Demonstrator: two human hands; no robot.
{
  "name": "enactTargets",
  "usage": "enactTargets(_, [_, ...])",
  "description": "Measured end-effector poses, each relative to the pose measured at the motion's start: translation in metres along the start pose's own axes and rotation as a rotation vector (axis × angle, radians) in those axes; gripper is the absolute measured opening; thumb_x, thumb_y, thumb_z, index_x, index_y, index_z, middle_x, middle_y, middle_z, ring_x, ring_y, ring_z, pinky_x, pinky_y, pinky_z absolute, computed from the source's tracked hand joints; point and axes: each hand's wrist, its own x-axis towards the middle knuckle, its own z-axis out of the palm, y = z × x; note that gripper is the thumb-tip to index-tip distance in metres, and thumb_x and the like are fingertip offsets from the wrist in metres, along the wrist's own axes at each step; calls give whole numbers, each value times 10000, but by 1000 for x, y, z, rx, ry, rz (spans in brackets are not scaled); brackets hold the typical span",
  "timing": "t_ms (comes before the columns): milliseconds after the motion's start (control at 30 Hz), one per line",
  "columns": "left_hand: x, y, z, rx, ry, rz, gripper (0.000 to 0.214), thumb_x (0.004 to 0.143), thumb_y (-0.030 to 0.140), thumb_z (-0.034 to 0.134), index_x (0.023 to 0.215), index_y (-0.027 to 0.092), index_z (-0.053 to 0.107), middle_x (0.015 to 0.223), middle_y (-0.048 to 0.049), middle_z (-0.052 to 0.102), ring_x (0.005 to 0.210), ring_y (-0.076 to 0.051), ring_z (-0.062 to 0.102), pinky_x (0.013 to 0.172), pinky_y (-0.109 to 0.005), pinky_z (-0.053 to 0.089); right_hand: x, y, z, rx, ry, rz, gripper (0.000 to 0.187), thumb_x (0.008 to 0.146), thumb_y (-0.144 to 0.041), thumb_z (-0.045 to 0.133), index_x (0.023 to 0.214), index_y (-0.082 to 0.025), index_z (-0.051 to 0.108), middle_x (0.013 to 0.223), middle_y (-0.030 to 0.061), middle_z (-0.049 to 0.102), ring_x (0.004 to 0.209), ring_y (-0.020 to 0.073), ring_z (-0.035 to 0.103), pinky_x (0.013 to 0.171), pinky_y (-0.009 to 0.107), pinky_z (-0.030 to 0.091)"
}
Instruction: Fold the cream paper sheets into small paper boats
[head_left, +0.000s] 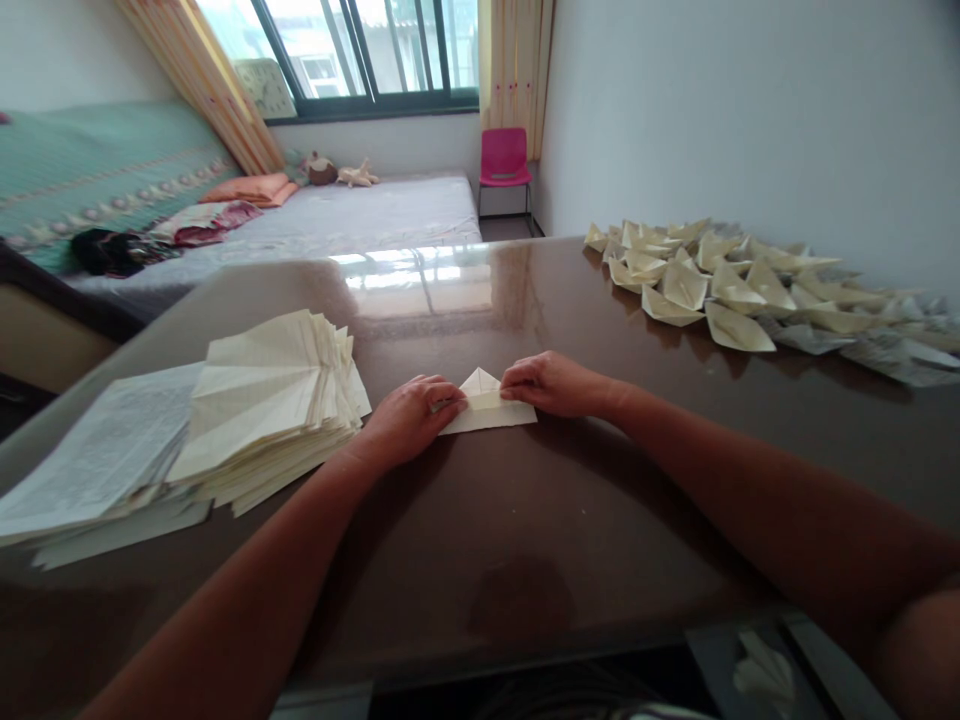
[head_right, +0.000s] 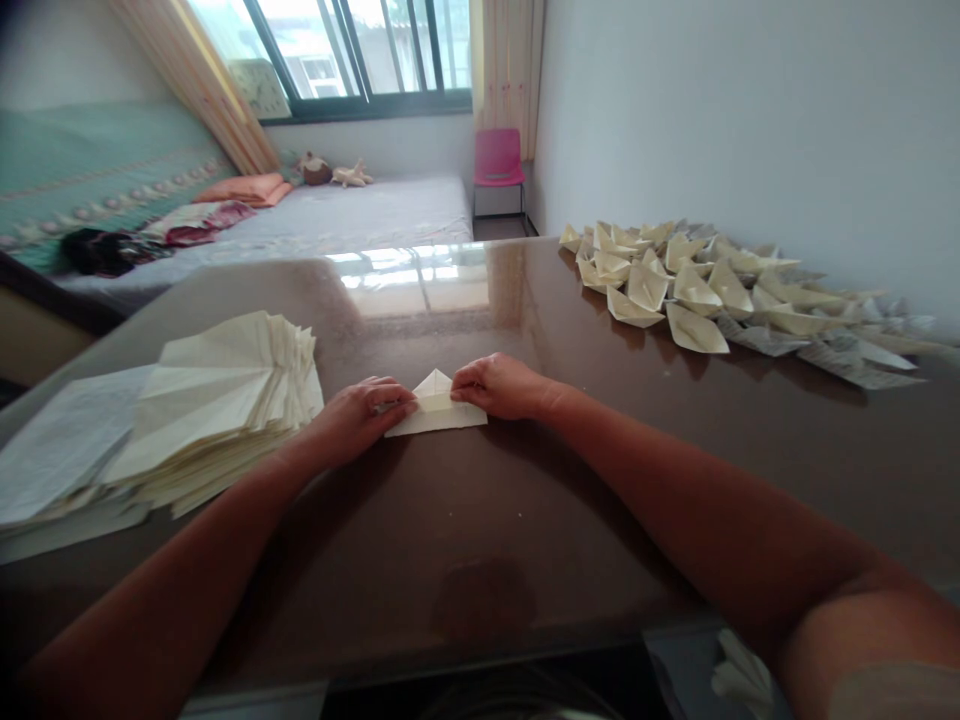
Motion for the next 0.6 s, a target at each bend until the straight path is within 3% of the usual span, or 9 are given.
enactTargets(233, [4, 2, 0, 86, 30, -167, 356, 899, 474, 391, 916, 238, 657, 901, -21, 683, 779, -184, 598, 690, -277, 399, 1, -9, 5, -95, 43, 175, 183, 881, -295, 531, 876, -189, 680, 851, 30, 713, 732, 130, 606, 645, 209, 362])
enactTargets(433, [4, 9, 1, 239, 54, -165, 322, 910, 440, 373, 931, 242, 625, 880, -18, 689, 755, -185, 608, 649, -265, 392, 1, -9, 8, -343, 80, 229, 252, 913, -405, 468, 899, -209, 626, 888, 42, 710, 779, 180, 631, 605, 248, 328])
enactTargets(600, [4, 13, 2, 330, 57, -144, 294, 921, 412, 372, 933, 241, 610, 875, -18, 674, 791, -189, 612, 668, -270, 409, 1, -11, 8, -457, 30, 274, 286, 938, -441, 414, 935, -224, 600, 931, 44, 706, 821, 194, 643, 615, 259, 344])
